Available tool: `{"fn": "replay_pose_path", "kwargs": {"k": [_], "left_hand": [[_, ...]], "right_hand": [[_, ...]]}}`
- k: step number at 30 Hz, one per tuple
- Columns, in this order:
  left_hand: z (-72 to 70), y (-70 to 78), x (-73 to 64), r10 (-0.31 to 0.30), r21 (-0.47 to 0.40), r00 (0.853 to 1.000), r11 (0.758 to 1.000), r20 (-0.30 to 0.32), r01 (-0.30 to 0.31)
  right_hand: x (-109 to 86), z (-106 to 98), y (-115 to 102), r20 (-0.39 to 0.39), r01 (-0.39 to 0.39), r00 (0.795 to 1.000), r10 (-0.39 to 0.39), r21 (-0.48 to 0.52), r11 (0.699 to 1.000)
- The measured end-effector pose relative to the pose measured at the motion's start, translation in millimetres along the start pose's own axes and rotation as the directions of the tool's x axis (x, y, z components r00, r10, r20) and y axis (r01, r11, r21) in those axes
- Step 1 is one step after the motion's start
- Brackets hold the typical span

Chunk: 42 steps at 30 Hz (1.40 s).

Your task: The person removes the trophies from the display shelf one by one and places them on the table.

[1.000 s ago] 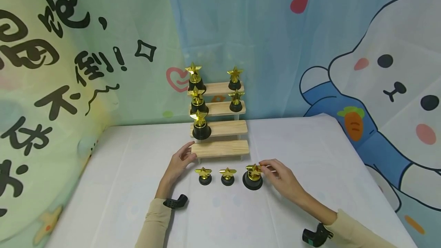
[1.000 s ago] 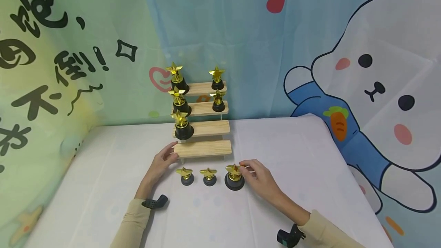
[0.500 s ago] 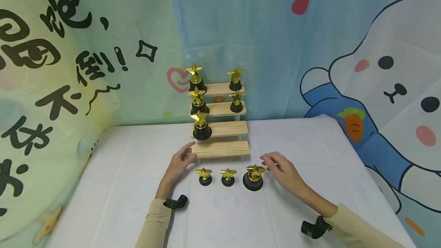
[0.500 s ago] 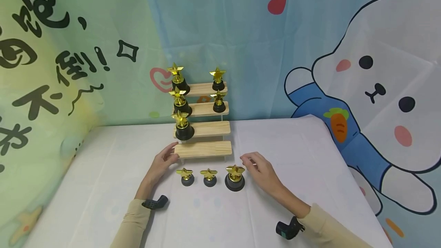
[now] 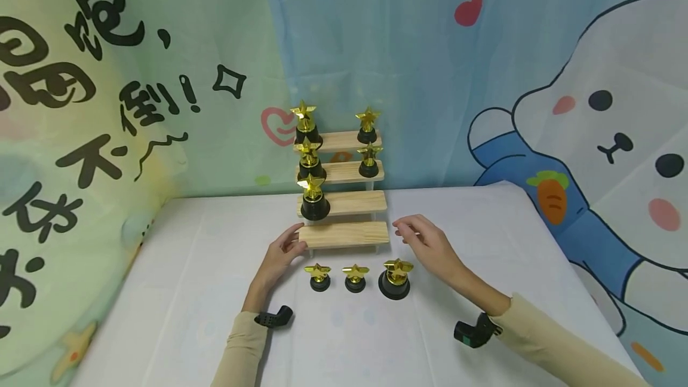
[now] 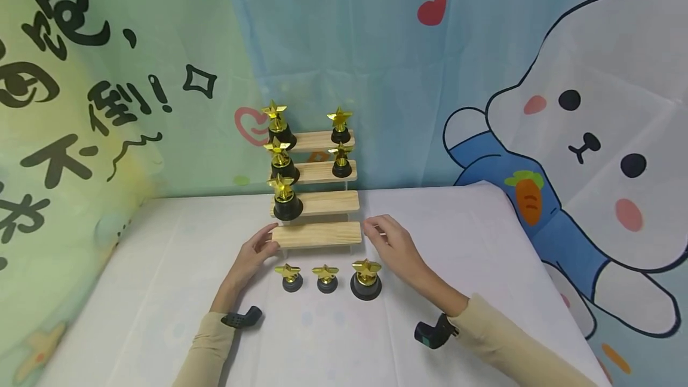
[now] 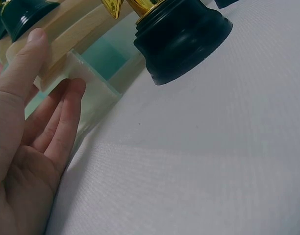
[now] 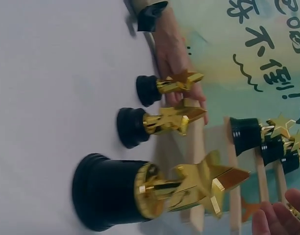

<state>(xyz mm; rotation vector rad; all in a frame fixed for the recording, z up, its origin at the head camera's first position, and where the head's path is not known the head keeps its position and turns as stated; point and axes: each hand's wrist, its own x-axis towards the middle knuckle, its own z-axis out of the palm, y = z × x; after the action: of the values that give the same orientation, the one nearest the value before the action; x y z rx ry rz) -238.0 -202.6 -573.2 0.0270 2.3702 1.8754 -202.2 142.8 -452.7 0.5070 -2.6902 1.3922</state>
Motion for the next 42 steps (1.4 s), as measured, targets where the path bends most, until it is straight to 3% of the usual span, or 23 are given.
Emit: {"fn": "replay_pose_path", "kwargs": {"k": [10,21,32,42], "left_hand": [[-1.1,1.3,0.5,0.002,0.0,1.0,1.0,-0.003,-0.002],[-3.6,0.8,0.3,0.0,0.009,1.0,1.0,-0.01,0.0],[-1.0,-2.1,1.5,-0.003,-0.009,1.0,1.0,0.01,0.003],[-0.4,-3.6,1.5,0.036,-0.011,0.999,0.999,0.013,-0.036]], "right_hand": [[41.0,9.1,-31.2,0.032,0.066,0.997,-0.067,0.038,0.997],[83.2,31.4,-42.7,0.067,0.106,0.992,-0.11,0.049,0.993],[109.5,46.6,-51.7,0.121,0.078,0.989,-0.087,0.077,0.994],[124.1,60.0,-64.1,0.17,0.042,0.983,-0.063,0.126,0.991]]}}
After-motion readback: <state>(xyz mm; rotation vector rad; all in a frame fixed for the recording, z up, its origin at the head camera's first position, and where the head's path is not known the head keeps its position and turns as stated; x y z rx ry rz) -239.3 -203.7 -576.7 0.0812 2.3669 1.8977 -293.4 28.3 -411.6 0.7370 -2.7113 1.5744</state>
